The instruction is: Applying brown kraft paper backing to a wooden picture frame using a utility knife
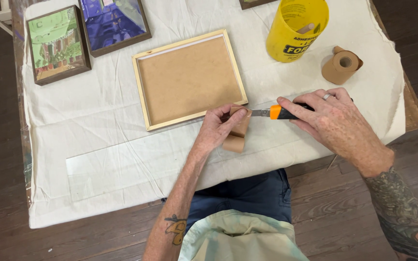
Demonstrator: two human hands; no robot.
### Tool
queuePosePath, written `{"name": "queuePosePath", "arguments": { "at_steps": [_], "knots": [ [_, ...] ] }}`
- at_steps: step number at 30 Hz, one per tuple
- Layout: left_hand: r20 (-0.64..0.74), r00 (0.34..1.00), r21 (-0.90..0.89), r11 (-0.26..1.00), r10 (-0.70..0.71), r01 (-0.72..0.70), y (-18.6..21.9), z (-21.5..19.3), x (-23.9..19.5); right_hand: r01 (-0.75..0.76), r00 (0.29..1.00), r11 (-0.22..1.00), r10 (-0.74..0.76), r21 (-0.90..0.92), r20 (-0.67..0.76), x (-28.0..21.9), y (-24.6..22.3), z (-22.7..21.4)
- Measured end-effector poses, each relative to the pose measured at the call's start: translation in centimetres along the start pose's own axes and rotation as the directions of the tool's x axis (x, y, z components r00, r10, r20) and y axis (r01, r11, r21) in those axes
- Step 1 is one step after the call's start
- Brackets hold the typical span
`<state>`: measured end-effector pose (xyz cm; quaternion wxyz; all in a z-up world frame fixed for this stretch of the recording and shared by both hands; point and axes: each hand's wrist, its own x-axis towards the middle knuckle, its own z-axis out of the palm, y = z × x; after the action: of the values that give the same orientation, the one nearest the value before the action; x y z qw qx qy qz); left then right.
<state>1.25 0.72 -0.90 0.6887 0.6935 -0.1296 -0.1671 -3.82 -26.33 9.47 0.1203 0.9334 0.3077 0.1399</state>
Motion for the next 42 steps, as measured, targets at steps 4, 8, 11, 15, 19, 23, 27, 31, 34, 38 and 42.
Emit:
{"name": "queuePosePath", "arguments": {
  "at_steps": [4,8,11,15,19,23,27,31,34,38,42],
  "knots": [
    [0.007,1.000,0.020,1.000,-0.009,0.009,-0.3,0.3,0.1,-0.005,1.000,1.000,0.006,-0.016,0.024,0.1,-0.3,0.2],
    [0.039,0.999,0.019,1.000,0.014,-0.015,-1.3,0.1,0.5,0.009,1.000,0.996,-0.008,-0.084,0.013,0.5,-0.5,0.1],
    [0.058,0.998,0.010,1.000,0.009,-0.010,-1.4,0.0,0.6,0.002,1.000,0.998,-0.002,-0.055,-0.003,0.2,-0.2,0.1],
    [0.066,0.997,0.005,1.000,-0.028,0.028,-0.8,0.0,0.6,-0.008,1.000,0.997,0.009,-0.078,0.017,0.3,-0.1,0.0],
    [0.089,0.996,0.029,0.999,-0.028,0.026,-1.0,-0.2,0.6,0.004,1.000,0.999,-0.003,-0.052,0.015,0.5,-0.3,0.2],
    [0.120,0.992,0.045,0.999,-0.027,0.022,-1.3,-0.4,0.7,0.013,1.000,0.999,-0.013,-0.044,0.000,0.5,0.2,-0.1],
    [0.123,0.990,0.053,0.997,-0.068,0.062,-0.4,-0.4,0.5,0.011,1.000,1.000,-0.012,-0.020,-0.014,0.5,0.2,0.1],
    [0.135,0.989,0.078,0.996,-0.062,0.051,-0.7,-0.5,0.6,0.004,1.000,1.000,-0.004,0.013,-0.008,0.3,0.6,0.3],
    [0.162,0.986,0.033,0.999,-0.039,0.034,-0.1,-0.8,0.2,-0.153,0.988,0.980,0.156,0.125,-0.014,-0.6,2.0,0.9],
    [0.165,0.980,-0.020,0.994,0.110,-0.108,0.5,-0.3,0.3,-0.379,0.919,0.772,0.380,0.510,0.108,-0.7,0.8,0.8],
    [0.081,0.994,-0.065,0.995,0.077,-0.072,-3.3,0.2,1.0,-0.421,0.743,-0.026,0.563,0.906,0.362,-1.0,-3.7,5.2]
  ]
}}
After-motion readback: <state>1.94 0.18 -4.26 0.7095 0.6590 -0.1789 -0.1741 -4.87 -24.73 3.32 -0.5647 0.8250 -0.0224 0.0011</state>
